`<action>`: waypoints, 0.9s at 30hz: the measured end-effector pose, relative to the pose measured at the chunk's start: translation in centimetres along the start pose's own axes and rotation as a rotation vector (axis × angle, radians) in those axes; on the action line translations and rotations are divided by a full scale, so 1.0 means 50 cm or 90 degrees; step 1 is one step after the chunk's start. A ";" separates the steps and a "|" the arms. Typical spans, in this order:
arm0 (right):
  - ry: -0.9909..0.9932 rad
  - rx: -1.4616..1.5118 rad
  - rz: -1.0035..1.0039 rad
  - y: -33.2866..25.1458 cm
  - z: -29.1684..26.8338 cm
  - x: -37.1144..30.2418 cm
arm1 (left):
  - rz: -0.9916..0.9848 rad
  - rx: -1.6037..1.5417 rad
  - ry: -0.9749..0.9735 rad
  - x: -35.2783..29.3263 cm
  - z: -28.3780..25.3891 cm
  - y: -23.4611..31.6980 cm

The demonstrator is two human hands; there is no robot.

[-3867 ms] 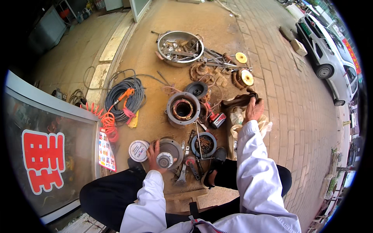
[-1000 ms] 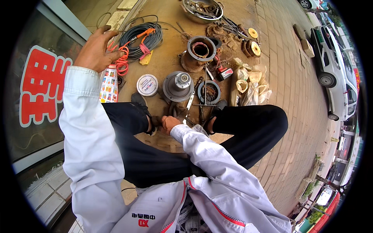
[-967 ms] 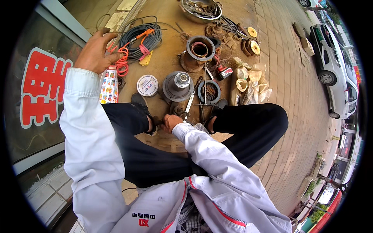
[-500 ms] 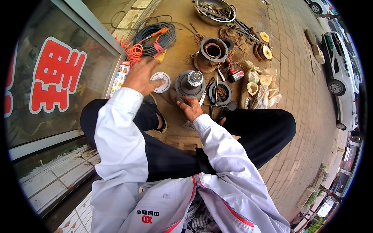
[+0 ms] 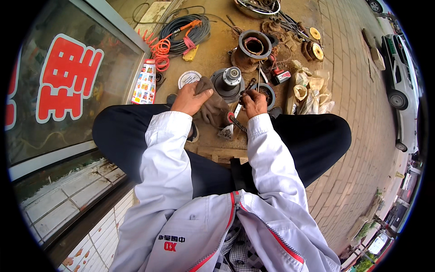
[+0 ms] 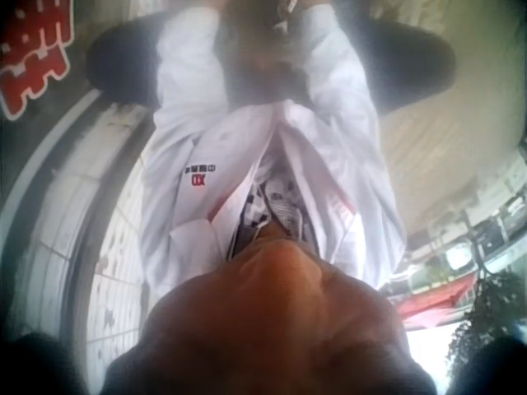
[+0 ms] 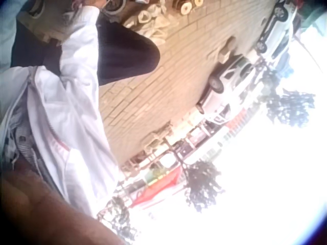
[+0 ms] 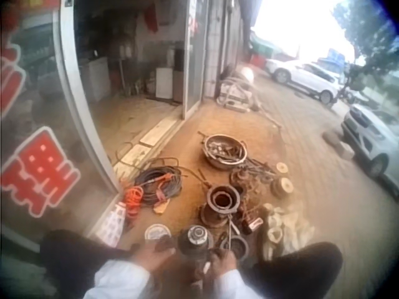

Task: The person sits on the ground and uses a wrench to tighten a bolt on a cylindrical mechanical part. They then use a grinding tool to smooth the surface of the part and apply a substance from a small container.

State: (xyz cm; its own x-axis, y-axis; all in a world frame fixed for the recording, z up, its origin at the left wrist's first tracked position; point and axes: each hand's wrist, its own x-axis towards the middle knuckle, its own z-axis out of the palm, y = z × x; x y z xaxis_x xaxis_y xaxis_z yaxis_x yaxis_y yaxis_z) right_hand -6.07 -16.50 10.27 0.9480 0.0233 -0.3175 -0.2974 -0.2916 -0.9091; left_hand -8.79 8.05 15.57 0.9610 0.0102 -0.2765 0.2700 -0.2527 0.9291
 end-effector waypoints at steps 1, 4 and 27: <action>0.000 -0.145 0.004 0.055 -0.022 0.011 | -0.008 -0.078 0.001 -0.006 -0.005 0.029; 0.008 -0.361 0.207 0.151 -0.019 0.004 | 0.056 -0.215 0.136 -0.033 -0.044 0.098; -0.144 -0.531 -0.067 0.054 0.032 0.024 | 0.008 0.401 0.068 0.236 0.056 -0.114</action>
State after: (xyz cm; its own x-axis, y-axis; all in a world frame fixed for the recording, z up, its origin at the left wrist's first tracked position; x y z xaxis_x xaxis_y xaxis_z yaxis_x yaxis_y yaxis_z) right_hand -5.91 -15.71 7.00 0.8942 0.2535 -0.3691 0.0550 -0.8802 -0.4714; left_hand 0.85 6.93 6.33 0.9735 0.0918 -0.2094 0.2022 -0.7734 0.6008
